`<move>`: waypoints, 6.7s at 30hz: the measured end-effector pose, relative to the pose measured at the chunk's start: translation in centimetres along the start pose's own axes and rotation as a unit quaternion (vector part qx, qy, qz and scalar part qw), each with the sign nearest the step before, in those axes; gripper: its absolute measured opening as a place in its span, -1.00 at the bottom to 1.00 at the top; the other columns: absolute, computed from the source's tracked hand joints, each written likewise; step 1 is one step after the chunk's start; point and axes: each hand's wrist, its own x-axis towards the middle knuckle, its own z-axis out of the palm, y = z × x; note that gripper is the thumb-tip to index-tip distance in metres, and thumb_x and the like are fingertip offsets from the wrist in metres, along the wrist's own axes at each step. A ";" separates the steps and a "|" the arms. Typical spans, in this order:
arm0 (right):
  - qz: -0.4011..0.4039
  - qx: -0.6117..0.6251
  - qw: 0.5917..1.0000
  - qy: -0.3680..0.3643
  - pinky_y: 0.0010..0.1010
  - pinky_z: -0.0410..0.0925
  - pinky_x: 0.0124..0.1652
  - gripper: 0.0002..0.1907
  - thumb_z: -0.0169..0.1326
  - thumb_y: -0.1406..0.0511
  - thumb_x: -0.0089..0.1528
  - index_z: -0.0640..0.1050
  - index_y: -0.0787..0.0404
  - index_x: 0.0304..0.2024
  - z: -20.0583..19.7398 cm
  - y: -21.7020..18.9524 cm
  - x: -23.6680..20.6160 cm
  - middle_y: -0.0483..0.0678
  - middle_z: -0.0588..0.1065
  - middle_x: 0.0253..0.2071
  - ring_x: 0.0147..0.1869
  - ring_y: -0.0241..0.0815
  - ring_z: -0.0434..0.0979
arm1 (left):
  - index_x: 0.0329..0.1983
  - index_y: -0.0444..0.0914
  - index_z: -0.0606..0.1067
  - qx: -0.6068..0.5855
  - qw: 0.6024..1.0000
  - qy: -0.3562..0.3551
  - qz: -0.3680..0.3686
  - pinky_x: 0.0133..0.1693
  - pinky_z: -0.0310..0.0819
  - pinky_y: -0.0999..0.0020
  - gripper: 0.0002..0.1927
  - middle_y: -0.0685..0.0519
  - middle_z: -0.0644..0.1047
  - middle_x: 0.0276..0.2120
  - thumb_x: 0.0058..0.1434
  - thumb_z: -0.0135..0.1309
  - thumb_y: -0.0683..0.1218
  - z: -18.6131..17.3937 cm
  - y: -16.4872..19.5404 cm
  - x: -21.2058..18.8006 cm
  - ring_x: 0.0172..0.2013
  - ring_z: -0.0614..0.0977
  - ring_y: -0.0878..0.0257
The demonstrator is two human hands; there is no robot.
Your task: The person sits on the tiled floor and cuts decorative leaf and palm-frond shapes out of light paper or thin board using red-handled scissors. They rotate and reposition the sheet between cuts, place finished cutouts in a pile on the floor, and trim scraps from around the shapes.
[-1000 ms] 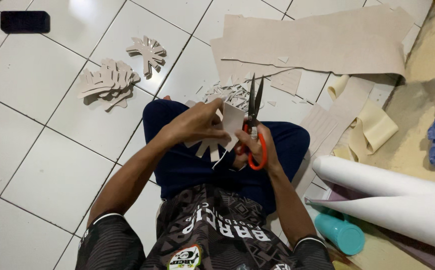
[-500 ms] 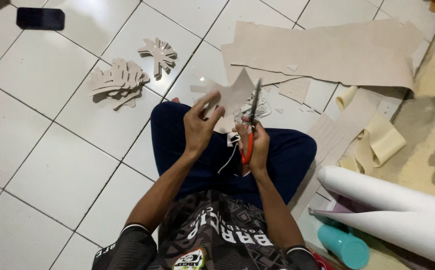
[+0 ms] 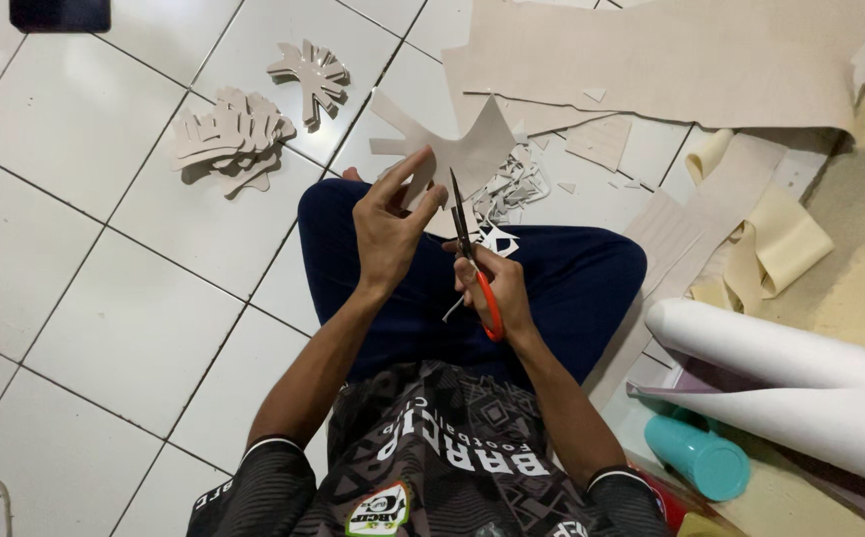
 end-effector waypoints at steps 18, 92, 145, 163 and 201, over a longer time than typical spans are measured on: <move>0.034 0.076 0.996 0.027 -0.64 0.18 -0.62 -0.45 0.11 -0.04 0.31 0.62 0.35 -0.05 -0.1 -1.1 -0.3 -0.23 0.33 -0.64 -0.64 -0.50 0.27 | 0.29 -0.28 0.46 0.003 1.000 -0.012 -0.001 -0.10 0.69 0.49 -0.50 -0.09 0.57 0.13 0.27 0.25 -0.22 0.8 0.8 -0.2 0.02 0.70 0.22; -0.040 0.284 0.958 -0.001 -0.49 0.29 -0.62 -0.50 -0.13 0.06 0.45 0.53 0.41 -0.15 -0.8 2.2 0.3 -0.06 0.45 -0.55 -0.63 -0.32 0.39 | 0.24 -0.42 0.32 -0.300 0.933 -0.039 -0.194 -0.17 0.67 0.35 -0.53 -0.11 0.56 -0.02 0.30 0.13 -0.23 3.2 0.1 -1.6 -0.13 0.67 0.22; -0.012 -0.017 1.000 0.002 -0.63 0.29 -0.52 -0.36 0.03 -0.13 0.30 0.62 0.30 0.04 -0.9 -0.9 0.0 -0.20 0.45 -0.57 -0.56 -0.48 0.40 | 0.22 -0.30 0.49 0.036 0.999 -0.004 0.014 -0.03 0.75 0.38 -0.58 -0.05 0.59 0.03 0.29 0.24 -0.22 0.3 1.3 -0.2 0.00 0.72 0.15; 0.012 -0.002 1.000 0.021 -0.58 0.15 -0.71 -0.62 0.10 0.13 0.33 0.61 0.36 -0.32 -1.1 -1.6 -0.7 -0.19 0.36 -0.75 -0.75 -0.46 0.30 | 0.54 -0.30 0.05 0.057 0.995 0.023 0.081 -0.02 0.78 0.31 -0.11 -0.16 0.61 -0.04 0.27 0.31 -0.18 -0.5 1.2 1.1 -0.02 0.74 0.13; 0.056 0.347 0.931 -0.100 -0.43 0.33 -0.55 -0.60 -0.21 0.18 0.45 0.47 0.35 -0.27 -3.0 4.2 0.6 -0.05 0.39 -0.55 -0.58 -0.30 0.34 | -0.04 -0.37 0.44 -0.369 0.893 -0.039 -0.255 -0.16 0.62 0.42 -0.70 0.02 0.53 -0.24 0.39 0.01 -0.01 -0.5 -1.7 -4.1 -0.24 0.64 0.31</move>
